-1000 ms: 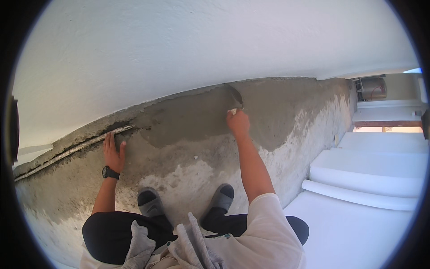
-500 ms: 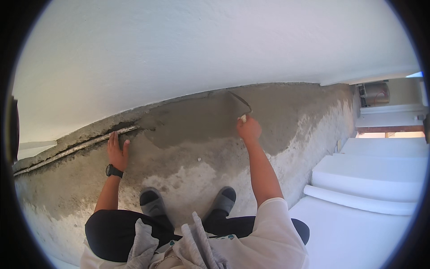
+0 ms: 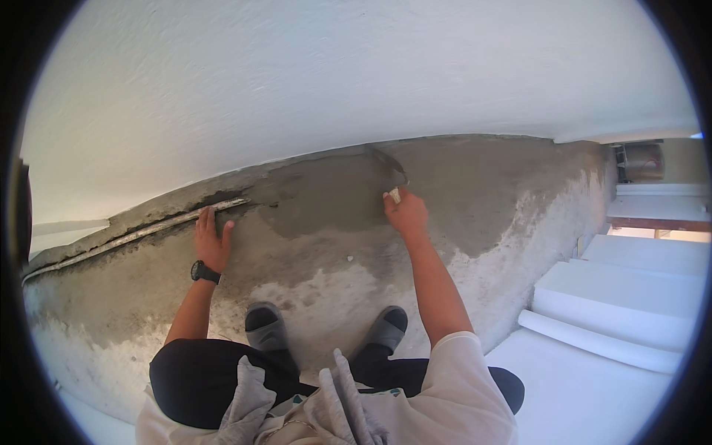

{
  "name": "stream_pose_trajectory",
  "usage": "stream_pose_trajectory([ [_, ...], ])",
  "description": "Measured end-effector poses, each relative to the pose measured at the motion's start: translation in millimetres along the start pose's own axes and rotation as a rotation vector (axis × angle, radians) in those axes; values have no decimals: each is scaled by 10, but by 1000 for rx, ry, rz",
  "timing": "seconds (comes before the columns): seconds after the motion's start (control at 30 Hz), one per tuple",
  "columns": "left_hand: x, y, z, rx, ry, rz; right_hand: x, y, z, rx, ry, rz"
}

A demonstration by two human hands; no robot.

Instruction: The person applies plaster to a wall using a trowel, smoothing the surface in repeated strokes. The person occasionally pauses to scoop more plaster from a bucket and continues spreading it along the wall.

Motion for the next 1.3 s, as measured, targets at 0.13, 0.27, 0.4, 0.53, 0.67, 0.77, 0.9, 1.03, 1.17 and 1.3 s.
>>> stream_pose_trajectory([
  [0.13,11,2,22,-16,1,24,-37,66,-156,47,-22,4],
  [0.27,24,6,30,-11,2,45,21,88,-254,209,-14,13],
  [0.4,44,13,27,-7,21,51,172,-117,-119,239,74,25],
  [0.53,40,-2,33,-5,11,36,130,-236,-163,311,77,-18],
  [0.67,28,-4,47,-12,-2,32,-231,-38,-443,285,16,-126],
  [0.77,1,0,39,-4,-7,26,-441,120,-670,307,19,-187],
  [0.9,-15,0,22,-1,13,29,-390,95,-718,260,-31,-118],
  [1.03,-13,-6,33,-15,31,34,-411,94,-878,395,0,-79],
  [1.17,-42,-17,29,4,39,1,-566,231,-958,433,-4,-146],
  [1.3,-28,-4,4,11,48,-14,-117,271,-558,280,-54,108],
])
Point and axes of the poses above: each hand's wrist, its own y-axis away from the middle knuckle, its own x-axis out of the back of the hand, z = x × y, the point moved 8 cm from there along -y, towards the middle knuckle, and after that the axes turned 14 degrees about -y, right-handed, at the moved point
